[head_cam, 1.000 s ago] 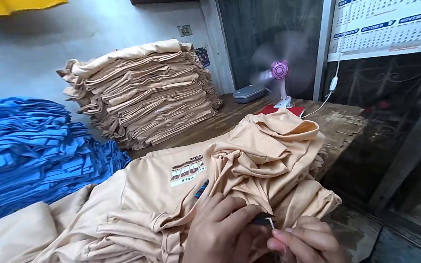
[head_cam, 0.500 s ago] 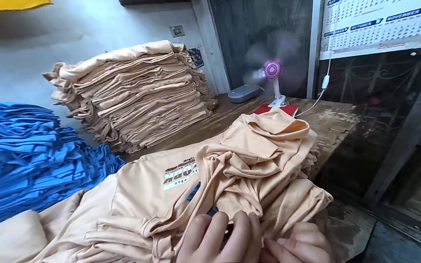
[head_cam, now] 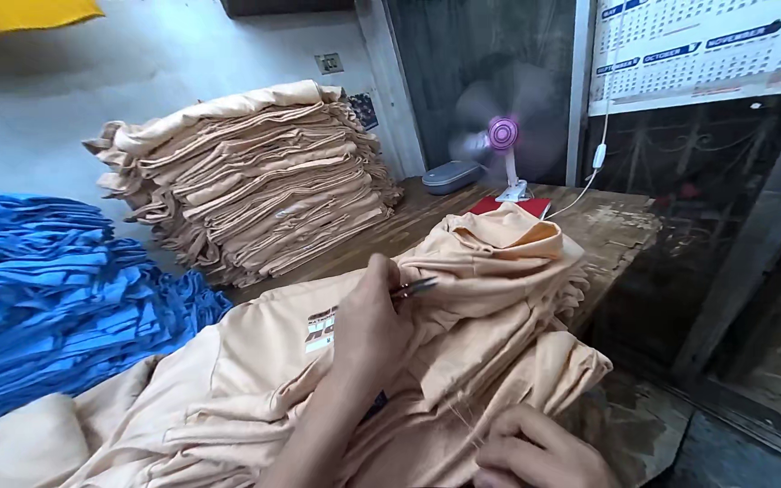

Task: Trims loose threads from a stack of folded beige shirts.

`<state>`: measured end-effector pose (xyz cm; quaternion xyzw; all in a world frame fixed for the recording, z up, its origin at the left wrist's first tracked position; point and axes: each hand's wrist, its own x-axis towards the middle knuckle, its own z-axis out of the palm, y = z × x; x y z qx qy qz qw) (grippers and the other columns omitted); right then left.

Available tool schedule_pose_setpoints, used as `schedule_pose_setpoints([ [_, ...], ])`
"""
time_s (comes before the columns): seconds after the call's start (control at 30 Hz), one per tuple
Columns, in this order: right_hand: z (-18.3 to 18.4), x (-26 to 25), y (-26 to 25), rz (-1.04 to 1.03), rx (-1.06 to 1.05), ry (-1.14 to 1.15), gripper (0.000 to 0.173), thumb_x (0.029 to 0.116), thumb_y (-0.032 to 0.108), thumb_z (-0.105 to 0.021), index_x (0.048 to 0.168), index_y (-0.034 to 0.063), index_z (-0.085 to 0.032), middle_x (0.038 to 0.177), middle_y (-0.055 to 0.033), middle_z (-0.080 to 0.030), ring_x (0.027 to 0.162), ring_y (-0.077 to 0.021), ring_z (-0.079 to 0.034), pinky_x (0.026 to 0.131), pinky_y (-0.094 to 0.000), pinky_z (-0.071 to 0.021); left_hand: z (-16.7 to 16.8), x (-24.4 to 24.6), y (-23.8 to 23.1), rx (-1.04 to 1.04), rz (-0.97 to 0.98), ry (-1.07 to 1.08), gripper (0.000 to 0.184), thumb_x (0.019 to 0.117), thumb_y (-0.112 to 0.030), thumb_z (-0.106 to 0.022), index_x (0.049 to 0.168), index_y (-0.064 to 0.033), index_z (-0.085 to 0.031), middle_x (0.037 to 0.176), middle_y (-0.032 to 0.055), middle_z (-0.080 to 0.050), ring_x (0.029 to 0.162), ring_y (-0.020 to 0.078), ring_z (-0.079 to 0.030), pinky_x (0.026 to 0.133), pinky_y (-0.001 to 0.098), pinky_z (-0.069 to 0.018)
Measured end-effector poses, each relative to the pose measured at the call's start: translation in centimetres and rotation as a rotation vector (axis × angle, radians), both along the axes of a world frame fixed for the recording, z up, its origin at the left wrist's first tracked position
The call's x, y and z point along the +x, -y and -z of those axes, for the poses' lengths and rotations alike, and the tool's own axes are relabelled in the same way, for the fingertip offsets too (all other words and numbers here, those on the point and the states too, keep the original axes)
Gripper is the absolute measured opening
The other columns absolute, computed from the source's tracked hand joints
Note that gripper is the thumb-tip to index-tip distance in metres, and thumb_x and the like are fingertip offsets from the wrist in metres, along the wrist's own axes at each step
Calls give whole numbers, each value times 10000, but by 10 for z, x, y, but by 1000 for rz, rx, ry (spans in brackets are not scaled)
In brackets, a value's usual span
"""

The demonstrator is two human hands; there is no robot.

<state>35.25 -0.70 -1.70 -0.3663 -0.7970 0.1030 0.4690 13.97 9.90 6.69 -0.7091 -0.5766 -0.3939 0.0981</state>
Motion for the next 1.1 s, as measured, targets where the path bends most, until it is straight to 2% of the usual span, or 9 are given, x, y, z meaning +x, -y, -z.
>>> schedule_pose_setpoints([
  [0.1, -17, 37, 20, 53, -228, 359, 198, 912, 256, -759, 1086, 170, -803, 1154, -73, -737, 1044, -272, -693, 931, -517, -527, 23, 1, -8, -58, 79, -81, 245, 793, -105, -784, 1000, -126, -654, 837, 33, -688, 752, 233, -689, 651, 514, -582],
  [0.23, -30, 76, 30, 322, -275, 236, 307, 951, 12, -535, 1103, 91, -789, 1199, -163, -710, 1008, -343, -709, 853, -556, -580, 30, 7, 18, 204, 61, 96, 217, 760, -127, -687, 973, -122, -643, 820, -22, -662, 700, 117, -653, 592, 371, -565],
  [0.33, -29, 81, 15, 576, -107, 47, 245, 996, 164, -600, 1169, 65, -742, 1183, -161, -697, 947, -261, -718, 798, -445, -614, 32, 28, 43, 278, 203, 123, 199, 793, -171, -692, 980, -105, -694, 869, -19, -680, 746, 79, -664, 630, 297, -595],
  [0.43, -18, 69, -16, 641, 73, -81, 400, 911, 386, -740, 1172, 84, -732, 1166, -150, -673, 960, -216, -692, 759, -369, -606, 30, 62, 60, 184, 410, 90, 181, 811, -233, -722, 978, -170, -755, 896, -30, -689, 732, 46, -645, 603, 248, -569],
  [0.53, -1, 61, -35, 642, 159, -151, 168, 904, 276, -714, 993, 161, -796, 1075, -51, -714, 942, -119, -700, 760, -270, -609, 35, 90, 57, 75, 559, 49, 231, 750, -208, -772, 980, -219, -786, 857, -28, -647, 685, 56, -623, 550, 259, -549],
  [0.77, 14, 67, -49, 493, 309, -307, 186, 920, 262, -718, 1013, 114, -781, 1072, -49, -710, 976, -65, -687, 820, -191, -595, 34, 110, 36, -220, 503, -53, 151, 817, -229, -734, 956, -210, -791, 905, 10, -649, 787, 126, -648, 667, 346, -565],
  [0.93, 21, 62, -66, 120, -9, -791, 201, 896, -94, -653, 1079, -33, -713, 969, -86, -762, 855, -149, -745, 772, -285, -642, 18, 104, 29, -396, 480, 82, 169, 942, -256, -639, 999, -154, -761, 911, 5, -637, 825, 97, -616, 749, 290, -530],
  [1.03, 28, 62, -78, -82, -160, -943, 241, 1043, 78, -504, 1202, -28, -651, 993, -94, -696, 918, -167, -682, 823, -314, -589, 15, 108, 25, -498, 400, 57, 191, 952, -253, -606, 1010, -146, -753, 946, 23, -661, 867, 134, -634, 792, 345, -538],
  [1.1, 30, 64, -77, -149, -71, -799, 395, 1008, 281, -642, 1281, -2, -611, 1131, -79, -662, 1007, -166, -656, 867, -330, -578, 14, 108, 22, -524, 387, 46, 184, 947, -255, -606, 996, -148, -748, 927, 16, -663, 863, 138, -636, 789, 360, -537],
])
